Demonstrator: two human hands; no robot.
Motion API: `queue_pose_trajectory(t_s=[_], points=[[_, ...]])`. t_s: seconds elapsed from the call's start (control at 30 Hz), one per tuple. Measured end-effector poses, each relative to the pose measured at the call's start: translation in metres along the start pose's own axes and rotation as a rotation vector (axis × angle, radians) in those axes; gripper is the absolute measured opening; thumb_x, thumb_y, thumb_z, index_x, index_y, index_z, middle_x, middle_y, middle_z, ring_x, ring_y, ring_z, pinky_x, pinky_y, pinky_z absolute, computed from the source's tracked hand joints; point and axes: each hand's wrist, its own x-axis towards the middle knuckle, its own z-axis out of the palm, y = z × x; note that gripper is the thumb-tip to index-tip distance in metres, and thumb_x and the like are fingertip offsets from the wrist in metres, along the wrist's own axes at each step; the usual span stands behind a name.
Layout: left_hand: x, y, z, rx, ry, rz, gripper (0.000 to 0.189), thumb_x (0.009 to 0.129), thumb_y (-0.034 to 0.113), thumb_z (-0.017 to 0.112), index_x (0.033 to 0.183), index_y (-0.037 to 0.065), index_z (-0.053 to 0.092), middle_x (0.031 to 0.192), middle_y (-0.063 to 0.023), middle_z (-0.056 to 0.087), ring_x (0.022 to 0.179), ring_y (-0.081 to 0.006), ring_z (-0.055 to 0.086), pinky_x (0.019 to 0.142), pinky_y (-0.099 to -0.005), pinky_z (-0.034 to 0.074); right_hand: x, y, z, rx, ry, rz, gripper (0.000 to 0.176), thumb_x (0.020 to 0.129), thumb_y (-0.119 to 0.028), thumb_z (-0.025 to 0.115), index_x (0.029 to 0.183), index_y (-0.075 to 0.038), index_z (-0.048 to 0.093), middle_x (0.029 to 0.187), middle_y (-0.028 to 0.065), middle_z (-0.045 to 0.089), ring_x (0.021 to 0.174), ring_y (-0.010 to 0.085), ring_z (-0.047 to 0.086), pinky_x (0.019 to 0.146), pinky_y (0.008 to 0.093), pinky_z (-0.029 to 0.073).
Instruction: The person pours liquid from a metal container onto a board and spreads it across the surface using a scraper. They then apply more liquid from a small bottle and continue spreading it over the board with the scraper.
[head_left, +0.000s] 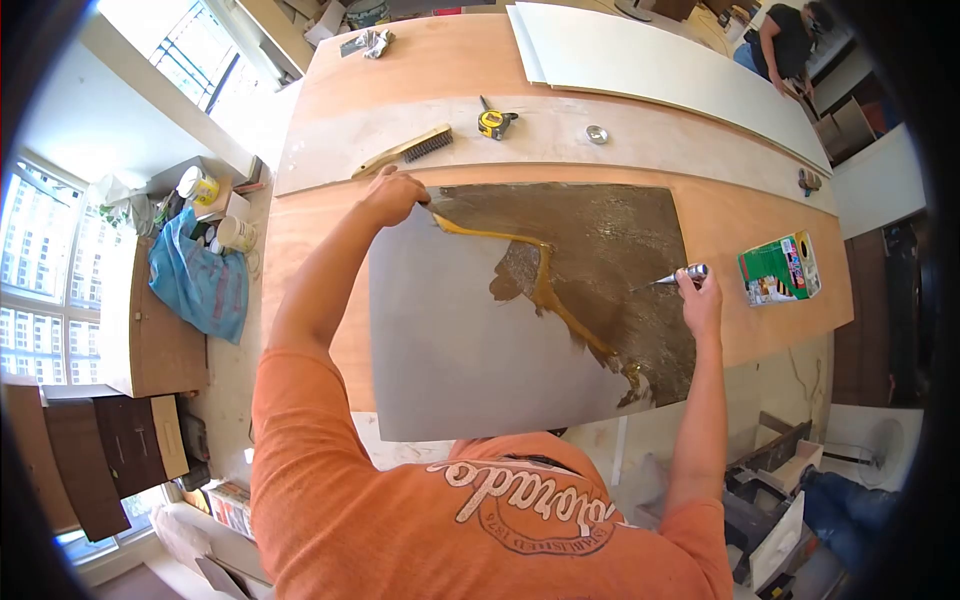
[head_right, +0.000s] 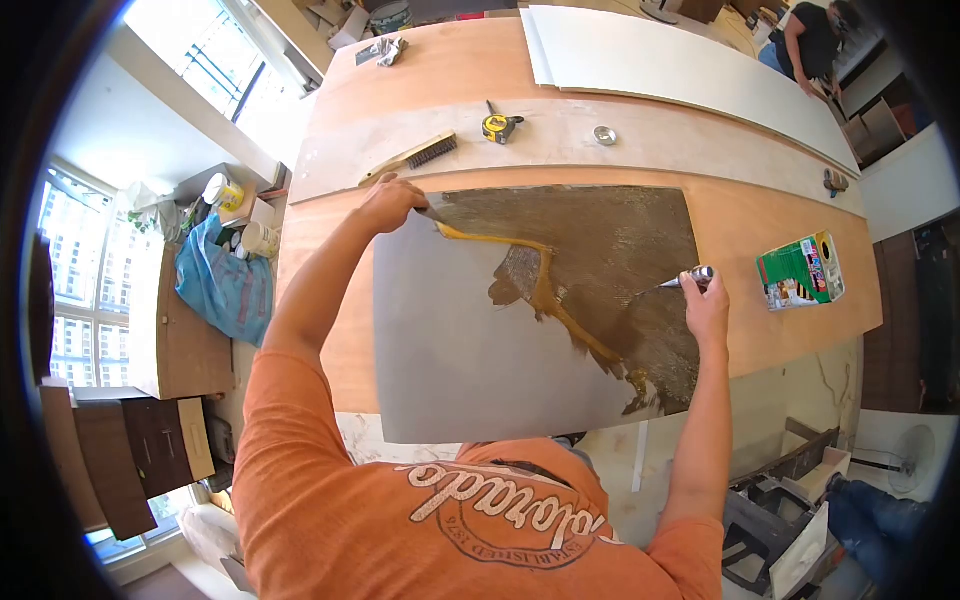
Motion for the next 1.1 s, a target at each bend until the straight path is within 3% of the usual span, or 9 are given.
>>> queue_pose_trajectory(t_s=[0.13,0.27,0.37,0.47,0.57,0.67,0.77,0.87,1.1], points=[[0.014,0.01,0.02,-0.058,0.204,-0.005,0.03,0.088,0.007,0.051,0.101,0.023,0.073,0.107,0.0027,0.07,0.111,-0.0178,0.062,0.103,-0.0433,0.037,0.001,0.006,-0.001,0.012,-0.002,0.039,0.023,0.091,-0.019,0.072,0.098,-0.001,0.059,0.084,0.0035,0.062,0.072,0.0101,0.058,0.062,0.0255,0.05],[0.011,0.02,0.059,0.039,0.251,-0.069,0.021,0.089,0.01,0.052,0.095,0.02,0.07,0.095,0.0018,0.067,0.105,-0.0181,0.063,0.099,-0.0417,0.036,-0.001,0.001,0.001,0.074,0.028,0.033,0.026,0.09,-0.023,0.071,0.091,-0.001,0.059,0.069,0.003,0.06,0.062,0.0121,0.055,0.06,0.0296,0.045],[-0.021,0.014,0.051,0.02,0.085,-0.118,0.033,0.087,0.003,0.049,0.107,0.02,0.07,0.11,-0.0005,0.068,0.111,-0.0198,0.061,0.098,-0.0418,0.036,-0.006,0.006,0.002,0.112,0.034,0.037,0.025,0.09,-0.023,0.071,0.092,-0.001,0.059,0.07,0.0027,0.059,0.062,0.0116,0.054,0.059,0.029,0.045],[-0.039,0.012,0.015,0.002,-0.037,-0.138,0.032,0.086,0.003,0.049,0.107,0.016,0.07,0.106,-0.0046,0.07,0.106,-0.0249,0.063,0.094,-0.0429,0.038,-0.005,0.009,0.001,0.116,0.031,0.044,0.024,0.091,-0.021,0.071,0.095,-0.001,0.059,0.075,0.0028,0.059,0.066,0.011,0.055,0.06,0.0277,0.046],[-0.026,0.013,0.021,-0.117,0.187,-0.251,0.029,0.085,0.005,0.049,0.105,0.013,0.07,0.102,-0.0097,0.071,0.102,-0.0296,0.065,0.091,-0.0465,0.04,-0.004,0.011,-0.004,0.081,-0.012,0.073,0.023,0.092,-0.019,0.071,0.099,-0.001,0.058,0.085,0.0029,0.06,0.073,0.0097,0.056,0.062,0.025,0.05],[-0.001,0.03,0.03,-0.039,0.032,-0.412,0.027,0.087,0.008,0.051,0.102,0.011,0.073,0.107,-0.0117,0.072,0.106,-0.0282,0.066,0.094,-0.0466,0.043,-0.004,0.006,-0.003,0.096,-0.014,0.05,0.022,0.092,-0.019,0.07,0.098,-0.001,0.058,0.082,0.0019,0.059,0.069,0.0089,0.054,0.059,0.025,0.047],[0.018,0.058,0.031,-0.088,-0.033,-0.46,0.023,0.086,0.011,0.053,0.096,0.008,0.074,0.103,-0.0165,0.072,0.102,-0.0306,0.069,0.087,-0.0443,0.051,-0.001,0.005,-0.001,0.083,0.0,0.011,0.023,0.091,-0.02,0.071,0.095,-0.001,0.058,0.078,0.0032,0.06,0.067,0.0112,0.055,0.06,0.0281,0.046],[0.024,0.103,0.027,-0.116,-0.058,-0.395,0.023,0.086,0.012,0.054,0.094,0.006,0.074,0.102,-0.0187,0.073,0.1,-0.0327,0.07,0.083,-0.0426,0.054,0.002,0.006,-0.002,-0.006,0.01,0.017,0.027,0.089,-0.023,0.072,0.094,0.001,0.06,0.08,0.0097,0.066,0.073,0.0189,0.061,0.07,0.0353,0.049],[0.021,0.215,0.024,-0.089,-0.117,-0.142,0.021,0.083,0.012,0.057,0.095,0.008,0.074,0.102,-0.0163,0.073,0.101,-0.0315,0.07,0.083,-0.0441,0.054,-0.005,-0.005,-0.006,0.002,0.003,-0.021,0.032,0.088,-0.027,0.072,0.095,0.002,0.061,0.085,0.0152,0.069,0.079,0.0243,0.066,0.074,0.0381,0.051]])
